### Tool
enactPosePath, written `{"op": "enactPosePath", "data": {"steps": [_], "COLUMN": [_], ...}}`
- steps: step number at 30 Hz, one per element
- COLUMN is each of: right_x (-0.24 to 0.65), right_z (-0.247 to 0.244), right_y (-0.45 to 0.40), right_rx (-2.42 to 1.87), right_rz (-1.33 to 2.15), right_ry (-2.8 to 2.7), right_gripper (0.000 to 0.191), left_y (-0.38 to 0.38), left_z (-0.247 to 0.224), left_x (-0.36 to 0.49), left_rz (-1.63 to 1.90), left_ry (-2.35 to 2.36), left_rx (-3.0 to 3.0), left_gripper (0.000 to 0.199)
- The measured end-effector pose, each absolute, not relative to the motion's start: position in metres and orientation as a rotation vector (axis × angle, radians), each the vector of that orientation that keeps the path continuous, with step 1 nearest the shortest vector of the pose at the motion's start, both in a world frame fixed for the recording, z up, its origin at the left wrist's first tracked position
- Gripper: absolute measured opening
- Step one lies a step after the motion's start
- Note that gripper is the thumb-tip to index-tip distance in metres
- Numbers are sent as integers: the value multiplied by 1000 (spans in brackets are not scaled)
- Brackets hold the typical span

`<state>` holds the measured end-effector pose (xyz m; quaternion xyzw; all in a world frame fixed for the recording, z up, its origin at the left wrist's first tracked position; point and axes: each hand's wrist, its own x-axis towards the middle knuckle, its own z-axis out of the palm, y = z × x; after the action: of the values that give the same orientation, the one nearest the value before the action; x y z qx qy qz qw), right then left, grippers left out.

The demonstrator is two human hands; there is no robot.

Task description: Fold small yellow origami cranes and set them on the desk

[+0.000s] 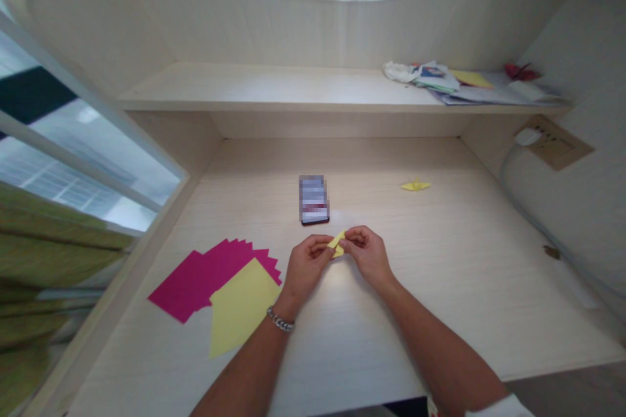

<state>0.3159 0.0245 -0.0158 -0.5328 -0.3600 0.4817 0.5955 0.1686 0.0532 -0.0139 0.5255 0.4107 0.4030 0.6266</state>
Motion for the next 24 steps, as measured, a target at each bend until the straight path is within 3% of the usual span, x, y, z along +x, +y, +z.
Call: {"op": "enactPosePath", "data": {"steps": [8, 19, 24], "right_x": [317, 319, 317], "right_z": [-11, -19, -17], "right_y": [24, 25, 23], "right_rx": [-1261, -1272, -1299], "right_rz": [1075, 1077, 1079], "right_ry": [-848, -897, -943], "right_gripper": [18, 17, 27], "left_y": [53, 53, 52], "left_z": [-17, -16, -10], "left_x": [170, 170, 171], "left_rz": [965, 972, 979], "left_ry": [908, 981, 991], "left_rx": [1220, 1269, 1236], "left_gripper": [31, 25, 25]}}
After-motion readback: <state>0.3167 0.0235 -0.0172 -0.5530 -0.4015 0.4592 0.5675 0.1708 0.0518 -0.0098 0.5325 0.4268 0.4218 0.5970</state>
